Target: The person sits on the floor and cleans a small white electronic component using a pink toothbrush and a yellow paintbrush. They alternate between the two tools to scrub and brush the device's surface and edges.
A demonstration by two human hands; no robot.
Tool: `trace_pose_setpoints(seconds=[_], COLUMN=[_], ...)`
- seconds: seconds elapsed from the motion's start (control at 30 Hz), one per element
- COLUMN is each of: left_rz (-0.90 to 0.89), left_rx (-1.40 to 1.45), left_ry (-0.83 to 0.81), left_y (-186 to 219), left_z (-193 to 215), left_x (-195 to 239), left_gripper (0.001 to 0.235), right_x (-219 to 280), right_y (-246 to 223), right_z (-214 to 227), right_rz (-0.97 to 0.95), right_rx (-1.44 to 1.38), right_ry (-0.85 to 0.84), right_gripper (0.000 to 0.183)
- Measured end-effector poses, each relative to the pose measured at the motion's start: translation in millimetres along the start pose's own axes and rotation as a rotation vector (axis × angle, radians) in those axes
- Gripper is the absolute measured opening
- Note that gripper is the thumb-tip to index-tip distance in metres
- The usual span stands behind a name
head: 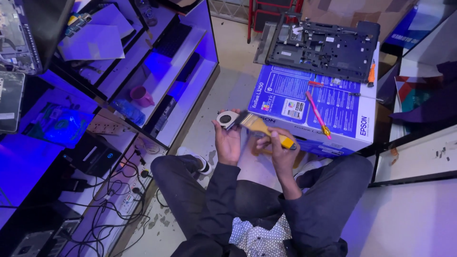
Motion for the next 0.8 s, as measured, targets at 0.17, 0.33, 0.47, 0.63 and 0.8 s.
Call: trace_pose_setpoints(seconds=[0.17, 0.33, 0.47, 0.63, 0.8], left_rz=[0.026, 0.021, -0.080, -0.162, -0.229], left_rx=[0.096, 0.023, -0.095, -0.163, -0.243], left_ry=[0.029, 0.031, -0.034, -0.100, -0.139], left_y=[-0.2, 2.3, 5.6, 4.3, 5.4], left_z=[-2.6, -19.5, -21.1, -21.5, -17.4], left_x=[-0.4, 16.8, 16.5, 16.8, 14.3], left_gripper=[0.056, 0.056, 0.053, 0.051, 0.052], right_x=[13.6, 36.8, 43.8, 55.2, 56.4], right_y=[-15.7, 0.7, 5.4, 14.7, 17.8], right_z=[6.7, -2.2, -6.2, -6.3, -1.4], right_rz=[0.128, 0.012, 0.029, 0.068, 0.065], right_rx=[0.104, -0.009, -0.080, -0.116, -0.123], right_ry=[0.046, -0.029, 0.032, 0.078, 0.127], right_gripper=[0.018, 0.020, 0.020, 0.022, 0.022])
Point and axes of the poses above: each hand's wrist, its own x-axis away from the middle knuckle, its own z-axis out of the back of the hand, y = z × x, the point moved 3 cm from there along -x, towards the middle knuckle
